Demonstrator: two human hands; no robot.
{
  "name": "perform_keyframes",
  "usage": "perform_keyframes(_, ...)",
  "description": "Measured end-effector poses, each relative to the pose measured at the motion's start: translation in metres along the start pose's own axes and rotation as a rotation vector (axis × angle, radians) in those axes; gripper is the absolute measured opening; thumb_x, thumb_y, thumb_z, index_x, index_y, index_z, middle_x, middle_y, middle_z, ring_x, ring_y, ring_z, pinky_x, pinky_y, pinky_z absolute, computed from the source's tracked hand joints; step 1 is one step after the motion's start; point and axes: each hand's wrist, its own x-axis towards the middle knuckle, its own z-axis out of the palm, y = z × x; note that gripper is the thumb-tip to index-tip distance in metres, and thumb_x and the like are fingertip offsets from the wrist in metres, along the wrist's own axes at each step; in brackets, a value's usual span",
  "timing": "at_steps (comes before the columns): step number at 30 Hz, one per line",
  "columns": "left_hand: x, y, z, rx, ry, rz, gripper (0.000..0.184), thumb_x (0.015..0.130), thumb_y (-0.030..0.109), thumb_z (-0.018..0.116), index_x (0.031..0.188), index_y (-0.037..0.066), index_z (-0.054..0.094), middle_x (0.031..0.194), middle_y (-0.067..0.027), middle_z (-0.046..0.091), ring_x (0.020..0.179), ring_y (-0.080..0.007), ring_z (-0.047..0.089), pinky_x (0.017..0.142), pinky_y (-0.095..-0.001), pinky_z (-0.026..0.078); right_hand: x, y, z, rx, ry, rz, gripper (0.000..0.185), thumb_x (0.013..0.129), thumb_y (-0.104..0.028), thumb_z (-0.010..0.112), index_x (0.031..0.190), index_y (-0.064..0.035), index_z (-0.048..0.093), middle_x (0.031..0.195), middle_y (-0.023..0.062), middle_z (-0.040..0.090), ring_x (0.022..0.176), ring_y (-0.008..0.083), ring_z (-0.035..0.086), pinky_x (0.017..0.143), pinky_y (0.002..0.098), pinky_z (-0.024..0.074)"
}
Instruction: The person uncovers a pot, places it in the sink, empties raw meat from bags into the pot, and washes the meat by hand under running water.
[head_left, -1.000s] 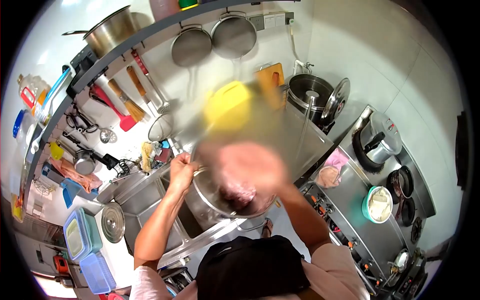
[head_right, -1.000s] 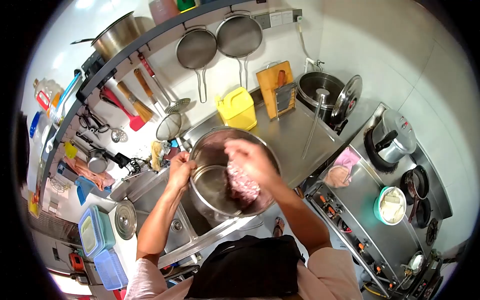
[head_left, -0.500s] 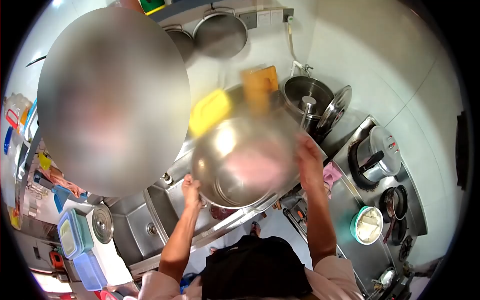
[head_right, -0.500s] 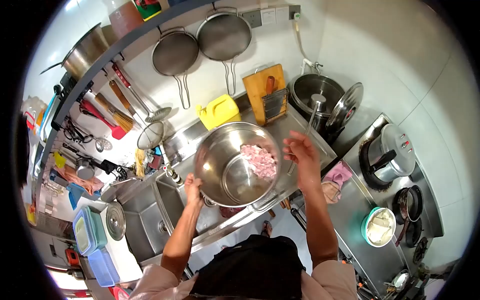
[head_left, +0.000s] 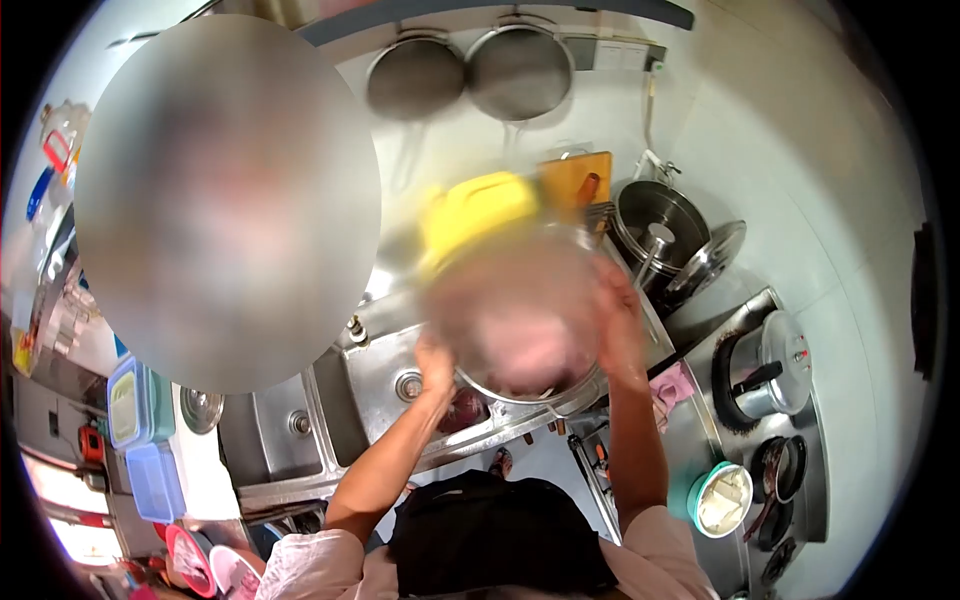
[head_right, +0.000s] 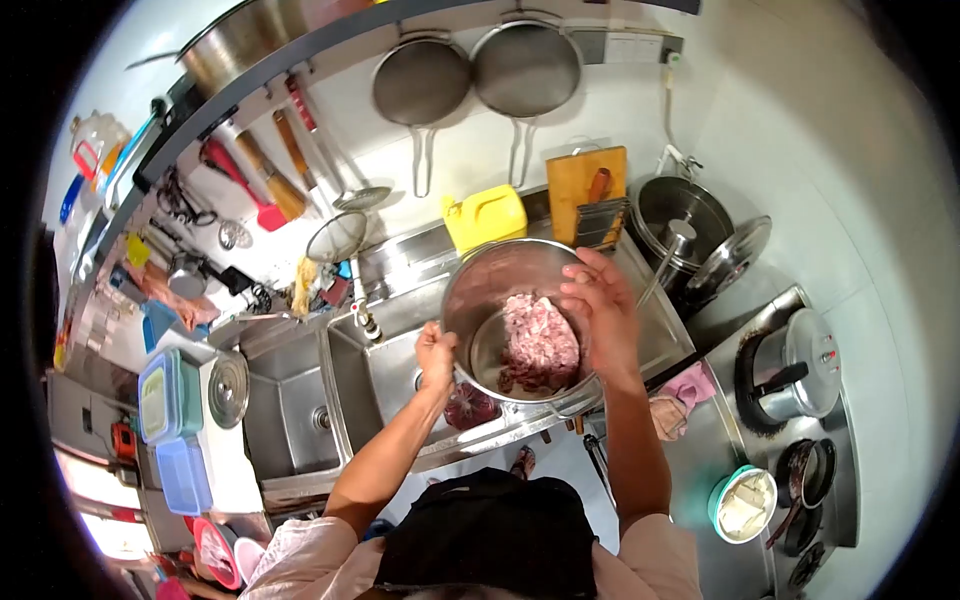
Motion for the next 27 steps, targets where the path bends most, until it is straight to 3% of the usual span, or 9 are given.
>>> perform_keyframes(3,0.02,-0.042,-0.002,0.132,0.006,0.123,0.031,0.079,-0.006,0.061,0.072,0.018,0.04,0.065,0.0075,0.04,0.055,-0.0052,0.034,0.049,-0.0257,0.028,0.009,0.02,0.037,0.058,-0.125,0.021,0.039,0.094,-0.008,0.062,0.133,-0.004,0.06,0.112,0.0072,0.067,0.092,0.012,0.065,0.079,0.0265,0.0531)
perform_keyframes(5,0.018,-0.036,-0.01,0.15,-0.127,0.025,0.028,0.088,0.005,0.068,0.081,0.016,0.044,0.069,0.0054,0.045,0.058,-0.0065,0.042,0.051,-0.0259,0.039,0.011,0.028,0.062,0.061,-0.161,0.051,0.039,0.094,-0.009,0.061,0.133,-0.0038,0.06,0.112,0.0076,0.067,0.092,0.0128,0.065,0.079,0.0271,0.0534)
perform_keyframes(9,-0.003,0.008,-0.075,0.068,-0.462,-0.296,0.043,0.1,0.035,0.068,0.124,0.008,0.045,0.095,-0.0084,0.063,0.086,-0.0168,0.066,0.074,-0.0347,0.06,-0.007,0.042,0.12,0.042,-0.204,0.078,0.035,0.098,-0.014,0.06,0.131,-0.0028,0.061,0.111,0.0088,0.069,0.092,0.0161,0.067,0.082,0.0319,0.0547)
perform_keyframes(16,-0.013,0.005,-0.358,0.197,-0.097,-0.338,0.035,0.1,0.029,0.067,0.121,0.003,0.057,0.097,-0.0126,0.069,0.082,-0.0163,0.067,0.074,-0.0309,0.059,-0.062,0.154,0.245,0.107,-0.524,0.426,0.035,0.104,-0.026,0.054,0.129,-0.0024,0.061,0.108,0.0105,0.071,0.094,0.0189,0.067,0.081,0.0352,0.0553)
perform_keyframes(18,-0.001,0.022,-0.432,0.197,0.003,-0.326,0.02,0.104,0.023,0.063,0.109,0.004,0.06,0.089,-0.0067,0.066,0.076,-0.0118,0.064,0.072,-0.0285,0.057,-0.085,0.196,0.289,0.061,-0.576,0.577,0.035,0.104,-0.028,0.054,0.127,-0.002,0.063,0.108,0.011,0.071,0.094,0.0202,0.068,0.082,0.0366,0.0554)
perform_keyframes(20,0.036,0.02,-0.499,0.519,0.0,-0.161,0.019,0.105,0.024,0.059,0.102,0.005,0.063,0.088,-0.0044,0.065,0.075,-0.0105,0.061,0.073,-0.0263,0.054,-0.106,0.241,0.327,0.059,-0.594,0.693,0.036,0.105,-0.031,0.053,0.124,-0.0022,0.064,0.109,0.0105,0.071,0.095,0.0224,0.067,0.083,0.0382,0.055)
perform_keyframes(22,0.082,0.048,-0.517,0.426,0.011,-0.017,0.023,0.105,0.027,0.058,0.101,0.006,0.066,0.09,-0.0023,0.065,0.077,-0.0101,0.06,0.075,-0.0254,0.05,-0.121,0.284,0.359,0.017,-0.571,0.757,0.039,0.106,-0.034,0.051,0.125,-0.0023,0.063,0.108,0.0098,0.071,0.095,0.0226,0.067,0.086,0.0399,0.054)
perform_keyframes(24,0.128,0.103,-0.5,0.022,0.039,-0.038,0.027,0.103,0.031,0.062,0.108,0.005,0.068,0.093,0.0001,0.066,0.083,-0.0098,0.06,0.079,-0.0266,0.05,-0.13,0.323,0.385,-0.011,-0.507,0.867,0.043,0.107,-0.039,0.049,0.127,-0.0031,0.062,0.112,0.0103,0.07,0.099,0.0236,0.066,0.092,0.0424,0.0519)
perform_keyframes(27,0.241,0.087,-0.5,-0.203,-0.058,-0.106,0.037,0.099,0.032,0.066,0.124,0.004,0.064,0.109,-0.0022,0.067,0.1,-0.0139,0.062,0.091,-0.0315,0.05,-0.135,0.374,0.41,0.162,-0.48,1.0,0.049,0.108,-0.044,0.045,0.131,-0.0022,0.059,0.124,0.0145,0.066,0.112,0.0272,0.063,0.102,0.045,0.0488)
